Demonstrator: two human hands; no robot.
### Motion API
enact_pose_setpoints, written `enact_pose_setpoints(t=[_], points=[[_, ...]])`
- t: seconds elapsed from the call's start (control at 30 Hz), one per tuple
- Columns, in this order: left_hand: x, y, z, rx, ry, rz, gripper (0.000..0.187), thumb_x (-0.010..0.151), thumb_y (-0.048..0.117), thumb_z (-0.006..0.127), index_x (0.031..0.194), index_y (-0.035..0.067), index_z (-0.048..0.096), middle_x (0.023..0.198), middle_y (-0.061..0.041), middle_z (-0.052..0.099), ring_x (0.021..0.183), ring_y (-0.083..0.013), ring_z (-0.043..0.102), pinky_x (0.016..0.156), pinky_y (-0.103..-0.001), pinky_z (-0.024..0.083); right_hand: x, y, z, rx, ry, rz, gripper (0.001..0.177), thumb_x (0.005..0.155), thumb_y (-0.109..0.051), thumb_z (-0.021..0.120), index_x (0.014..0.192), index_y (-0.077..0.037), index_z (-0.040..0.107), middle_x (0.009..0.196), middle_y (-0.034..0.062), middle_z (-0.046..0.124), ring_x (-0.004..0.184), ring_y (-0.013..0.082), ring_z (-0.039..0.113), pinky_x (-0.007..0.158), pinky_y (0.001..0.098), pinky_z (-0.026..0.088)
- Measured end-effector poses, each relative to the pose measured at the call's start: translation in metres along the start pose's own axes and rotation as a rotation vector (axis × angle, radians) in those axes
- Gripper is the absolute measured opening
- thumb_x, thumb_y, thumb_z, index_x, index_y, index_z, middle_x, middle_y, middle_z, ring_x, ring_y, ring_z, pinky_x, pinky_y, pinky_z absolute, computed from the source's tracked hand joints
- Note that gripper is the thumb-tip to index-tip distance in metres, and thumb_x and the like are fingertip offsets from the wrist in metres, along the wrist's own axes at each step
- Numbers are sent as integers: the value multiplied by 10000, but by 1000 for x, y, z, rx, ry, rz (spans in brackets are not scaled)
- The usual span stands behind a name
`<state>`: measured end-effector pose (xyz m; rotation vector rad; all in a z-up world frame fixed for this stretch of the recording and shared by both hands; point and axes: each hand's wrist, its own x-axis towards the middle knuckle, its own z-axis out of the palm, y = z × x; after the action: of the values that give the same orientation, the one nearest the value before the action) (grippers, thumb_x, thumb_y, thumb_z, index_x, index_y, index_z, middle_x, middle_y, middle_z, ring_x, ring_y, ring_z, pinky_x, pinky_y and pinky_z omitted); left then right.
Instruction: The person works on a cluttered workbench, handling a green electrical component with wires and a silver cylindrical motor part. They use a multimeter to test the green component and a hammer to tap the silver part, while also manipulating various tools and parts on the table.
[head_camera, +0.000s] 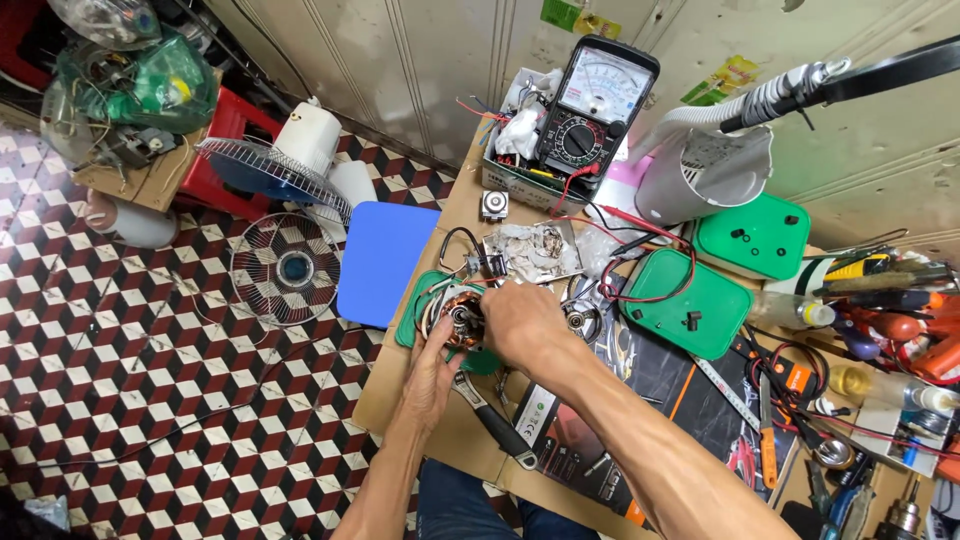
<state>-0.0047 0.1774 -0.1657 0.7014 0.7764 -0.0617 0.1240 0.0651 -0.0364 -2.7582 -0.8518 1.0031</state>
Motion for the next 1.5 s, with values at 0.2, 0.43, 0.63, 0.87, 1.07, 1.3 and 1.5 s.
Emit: enact_pose_setpoints(t=[0.2, 0.43, 0.63, 0.87, 1.07, 1.3, 1.5], points=[[-4, 1, 5, 0, -42, 48, 751, 834, 361, 756, 1496, 246, 422, 1443, 20, 526, 1348, -172, 453, 1128, -472, 324, 22, -14, 5, -69, -60, 7, 254, 869, -199, 706, 1060, -34, 728, 1035, 185, 740, 1009, 344, 719, 861, 446, 570], [-8, -1, 9, 0, -31, 79, 747, 844, 317, 752, 1507, 238, 417, 1450, 21, 504, 1336, -173, 432, 1108, -478, 349, 30, -16, 14, -92, -71, 12, 261, 881, -213, 698, 1080, -50, 738, 1063, 171, 742, 1050, 330, 711, 888, 436, 563], [-13, 3, 16, 18, -45, 79, 755, 849, 330, 732, 1516, 267, 383, 1449, 22, 514, 1312, -170, 472, 1098, -460, 366, 33, -13, 20, -85, -85, 44, 278, 853, -194, 718, 1086, -43, 726, 1064, 166, 743, 1046, 328, 707, 884, 435, 562], [-6, -1, 6, -17, -60, 53, 729, 858, 344, 738, 1501, 257, 406, 1423, 16, 532, 1290, -157, 489, 1078, -450, 380, 25, -15, 14, -134, -90, 4, 242, 854, -216, 730, 1051, -78, 750, 1045, 164, 742, 998, 332, 724, 834, 435, 585], [-3, -2, 3, -7, -46, 32, 746, 862, 350, 730, 1517, 260, 384, 1427, 9, 534, 1299, -160, 496, 1088, -456, 380, 25, -17, 12, -161, -101, -18, 217, 864, -211, 726, 1023, -68, 759, 1017, 165, 756, 969, 320, 734, 830, 418, 585], [-3, -5, 5, 3, -63, 65, 770, 879, 340, 706, 1549, 234, 341, 1470, -3, 516, 1344, -172, 480, 1099, -451, 378, 37, -10, 40, -219, -6, -97, 175, 938, -172, 637, 1014, -81, 766, 1013, 154, 757, 953, 315, 746, 804, 420, 596], [-10, -12, 18, -63, -61, 154, 818, 908, 205, 694, 1597, 214, 254, 1461, -38, 514, 1328, -171, 494, 1138, -384, 370, 27, -5, 37, 35, 60, 20, 213, 893, -235, 681, 990, -65, 762, 1042, 197, 718, 1000, 365, 689, 842, 465, 543]])
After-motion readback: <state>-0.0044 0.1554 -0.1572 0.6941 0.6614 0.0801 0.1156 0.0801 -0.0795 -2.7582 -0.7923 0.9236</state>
